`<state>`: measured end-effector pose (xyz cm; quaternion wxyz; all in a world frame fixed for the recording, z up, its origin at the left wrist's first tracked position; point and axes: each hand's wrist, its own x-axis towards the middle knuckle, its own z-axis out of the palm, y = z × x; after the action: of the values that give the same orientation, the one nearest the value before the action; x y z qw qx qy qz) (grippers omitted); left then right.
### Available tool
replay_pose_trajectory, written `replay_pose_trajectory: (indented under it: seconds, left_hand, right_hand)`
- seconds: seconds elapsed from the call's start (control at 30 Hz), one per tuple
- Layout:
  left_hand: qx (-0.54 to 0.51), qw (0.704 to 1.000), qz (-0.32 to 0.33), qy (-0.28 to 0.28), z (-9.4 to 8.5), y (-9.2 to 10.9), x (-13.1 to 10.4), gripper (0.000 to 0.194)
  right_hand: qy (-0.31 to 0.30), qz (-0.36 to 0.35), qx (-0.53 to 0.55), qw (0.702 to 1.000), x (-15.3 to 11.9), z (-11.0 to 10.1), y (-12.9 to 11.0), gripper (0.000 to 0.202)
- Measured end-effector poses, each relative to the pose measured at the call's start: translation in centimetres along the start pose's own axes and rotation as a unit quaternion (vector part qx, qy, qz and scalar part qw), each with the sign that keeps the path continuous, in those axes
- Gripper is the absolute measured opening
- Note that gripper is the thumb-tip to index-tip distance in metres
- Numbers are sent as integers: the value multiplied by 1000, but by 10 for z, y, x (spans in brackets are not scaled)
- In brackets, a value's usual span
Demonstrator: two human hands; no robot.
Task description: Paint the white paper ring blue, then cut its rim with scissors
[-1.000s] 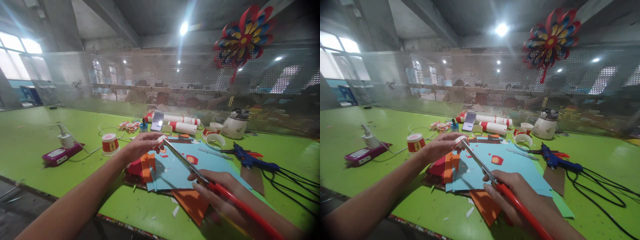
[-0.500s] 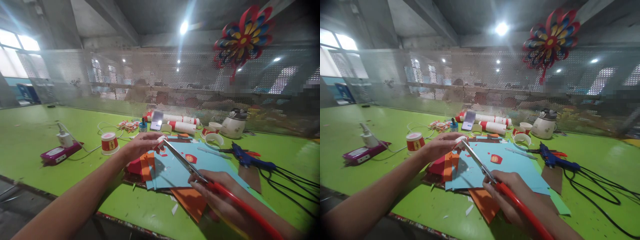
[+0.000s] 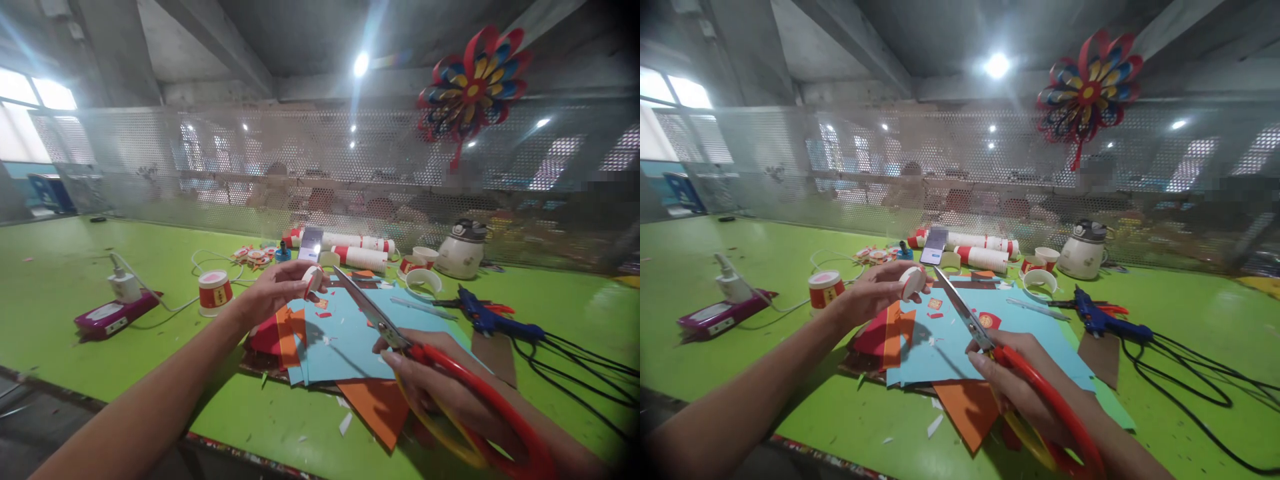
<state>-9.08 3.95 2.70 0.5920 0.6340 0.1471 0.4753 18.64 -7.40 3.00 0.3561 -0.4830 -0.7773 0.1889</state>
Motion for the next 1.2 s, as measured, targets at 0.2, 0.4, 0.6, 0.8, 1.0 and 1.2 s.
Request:
replay_pose_trajectory:
  seconds: [0.2, 0.4, 0.6, 0.8, 1.0, 1.2]
  left_hand:
    - [113, 991, 24, 59, 0, -5, 1, 58]
    - [219, 969, 74, 85, 1, -14, 5, 53]
    - [275, 948, 111, 115, 7, -24, 8, 48]
    - [340, 922, 125, 133, 10, -28, 6, 45]
    - [413, 886, 140, 157, 4, -31, 4, 56]
    - [454, 865, 153, 145, 4, -31, 3, 58]
  right_hand:
    - [-30, 1, -81, 996, 3, 4, 6, 32]
    - [-70, -36, -142, 987, 12, 13, 10, 29]
    - [-27, -1, -275, 961, 2, 21, 11, 41]
    - [-2, -9, -348, 937, 2, 27, 14, 46]
    - [2, -10, -366, 931, 1, 28, 16, 46]
    - [-34, 19, -368, 929, 1, 24, 8, 46]
